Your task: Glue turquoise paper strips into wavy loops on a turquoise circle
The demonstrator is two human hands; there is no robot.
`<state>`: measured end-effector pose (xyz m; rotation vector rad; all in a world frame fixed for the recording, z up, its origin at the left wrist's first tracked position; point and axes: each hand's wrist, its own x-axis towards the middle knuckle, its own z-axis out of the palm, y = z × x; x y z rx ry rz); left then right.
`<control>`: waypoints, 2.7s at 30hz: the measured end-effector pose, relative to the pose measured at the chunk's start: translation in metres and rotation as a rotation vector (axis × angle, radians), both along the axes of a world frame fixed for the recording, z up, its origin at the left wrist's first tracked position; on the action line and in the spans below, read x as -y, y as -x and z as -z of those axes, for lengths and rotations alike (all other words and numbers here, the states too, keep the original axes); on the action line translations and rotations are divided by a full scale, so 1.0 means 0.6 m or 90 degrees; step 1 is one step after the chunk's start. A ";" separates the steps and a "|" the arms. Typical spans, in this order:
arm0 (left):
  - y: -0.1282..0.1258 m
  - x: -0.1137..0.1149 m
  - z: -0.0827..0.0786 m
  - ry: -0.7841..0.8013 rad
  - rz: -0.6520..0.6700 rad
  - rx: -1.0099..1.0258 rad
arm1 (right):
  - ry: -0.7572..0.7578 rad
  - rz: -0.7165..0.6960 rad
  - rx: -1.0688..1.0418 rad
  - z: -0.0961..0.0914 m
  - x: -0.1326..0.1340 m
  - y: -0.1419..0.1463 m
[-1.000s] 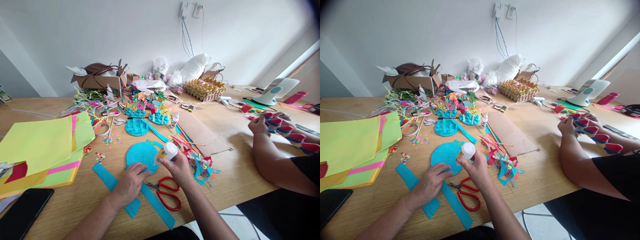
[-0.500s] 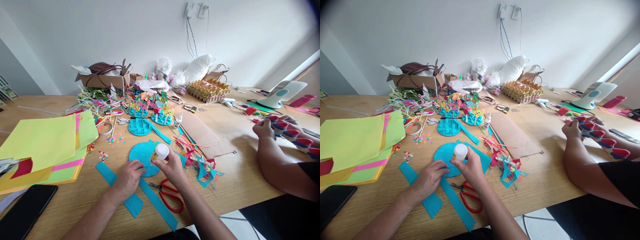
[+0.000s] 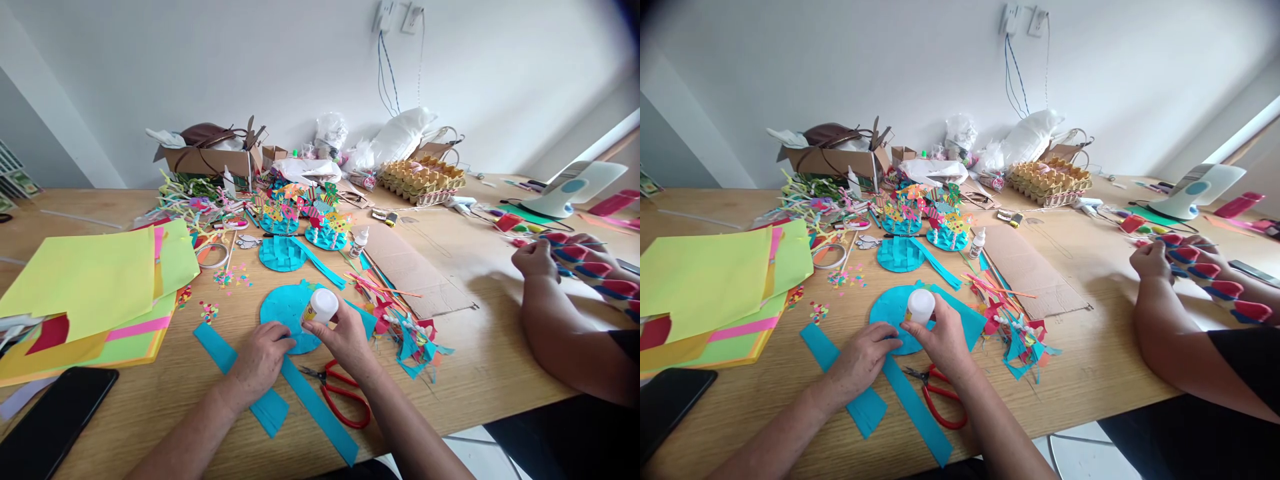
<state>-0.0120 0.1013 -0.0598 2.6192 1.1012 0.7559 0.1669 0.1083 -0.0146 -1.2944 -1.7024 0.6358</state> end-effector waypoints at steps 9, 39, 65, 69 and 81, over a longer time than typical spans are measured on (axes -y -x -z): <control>-0.001 0.000 -0.001 0.008 -0.007 -0.006 | -0.018 0.009 0.033 0.003 -0.001 0.001; -0.002 0.001 0.002 0.013 -0.007 0.000 | -0.014 0.018 0.049 0.006 -0.002 -0.003; -0.002 0.001 0.000 0.012 -0.008 0.001 | -0.016 0.036 0.046 0.006 -0.002 -0.004; -0.002 0.001 -0.001 0.006 -0.010 -0.003 | -0.014 0.017 0.039 0.002 -0.002 -0.005; -0.002 0.001 0.000 0.012 -0.007 0.004 | -0.011 0.031 0.055 0.005 -0.006 -0.007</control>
